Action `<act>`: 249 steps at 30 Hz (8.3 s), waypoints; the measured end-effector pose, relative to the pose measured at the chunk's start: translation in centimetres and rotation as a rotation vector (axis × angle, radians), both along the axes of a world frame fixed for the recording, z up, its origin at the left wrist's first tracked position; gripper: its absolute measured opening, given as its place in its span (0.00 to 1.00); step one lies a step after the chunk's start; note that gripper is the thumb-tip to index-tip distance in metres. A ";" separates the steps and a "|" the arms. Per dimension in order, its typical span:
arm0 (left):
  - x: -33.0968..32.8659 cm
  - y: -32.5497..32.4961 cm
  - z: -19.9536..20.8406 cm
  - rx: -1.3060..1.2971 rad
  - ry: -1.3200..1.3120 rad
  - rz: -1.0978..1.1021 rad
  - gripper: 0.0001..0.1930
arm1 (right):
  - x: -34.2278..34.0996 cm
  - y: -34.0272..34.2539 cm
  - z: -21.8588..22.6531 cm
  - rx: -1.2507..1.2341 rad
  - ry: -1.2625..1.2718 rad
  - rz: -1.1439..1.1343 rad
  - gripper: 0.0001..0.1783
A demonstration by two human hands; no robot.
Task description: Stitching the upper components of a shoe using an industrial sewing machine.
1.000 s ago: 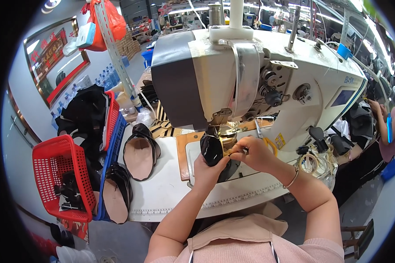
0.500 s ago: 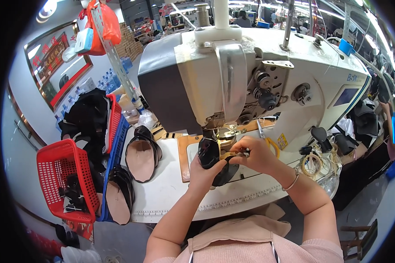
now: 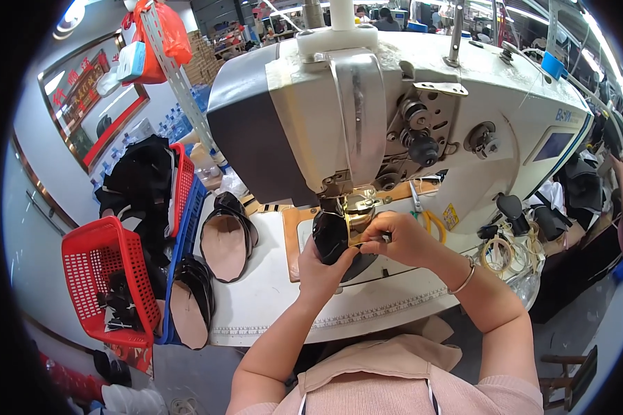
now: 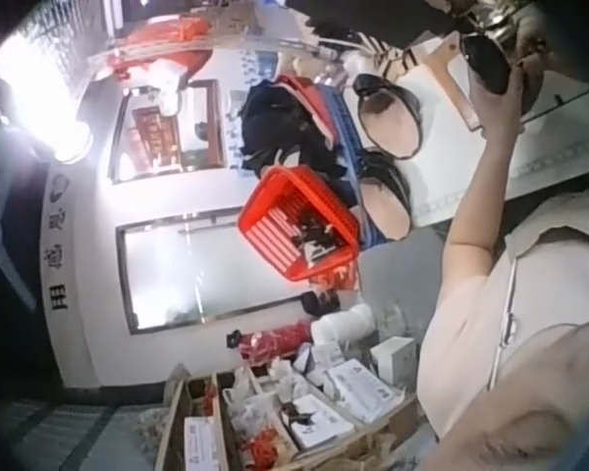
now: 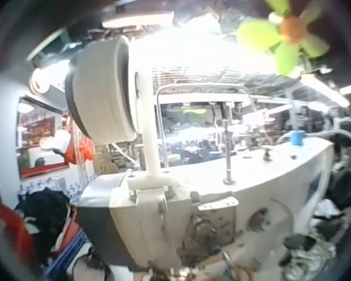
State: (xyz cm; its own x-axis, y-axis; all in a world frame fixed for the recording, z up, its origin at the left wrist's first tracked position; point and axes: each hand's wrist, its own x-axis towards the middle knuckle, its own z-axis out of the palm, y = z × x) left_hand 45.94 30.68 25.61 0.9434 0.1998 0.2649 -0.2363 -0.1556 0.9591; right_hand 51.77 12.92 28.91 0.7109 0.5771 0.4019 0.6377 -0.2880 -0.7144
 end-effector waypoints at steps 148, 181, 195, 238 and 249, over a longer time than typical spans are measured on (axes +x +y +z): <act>4.4 3.4 3.6 -0.210 0.186 -0.263 0.11 | 0.7 0.9 2.0 -0.333 -0.817 -0.166 0.21; 2.4 -4.3 6.9 0.323 -0.844 0.686 0.08 | 0.4 2.8 -0.2 0.060 -0.782 -0.303 0.12; 1.5 -6.4 6.3 0.408 -0.897 0.657 0.07 | 0.5 2.8 -1.6 0.189 -0.704 -0.279 0.11; -0.6 -3.7 5.1 0.069 -0.542 0.536 0.08 | -1.7 2.1 1.3 0.354 -0.942 -0.390 0.17; 1.3 -3.4 5.0 -0.521 -0.413 0.154 0.07 | -1.5 4.1 1.8 0.351 -1.000 -0.539 0.17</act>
State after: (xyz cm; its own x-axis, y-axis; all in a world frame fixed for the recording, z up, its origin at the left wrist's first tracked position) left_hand 47.22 27.26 30.63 0.7365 0.5222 0.4299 -0.6109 0.2408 0.7542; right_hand 50.30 17.06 30.69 0.1089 0.0476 0.9929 0.8140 -0.5776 -0.0616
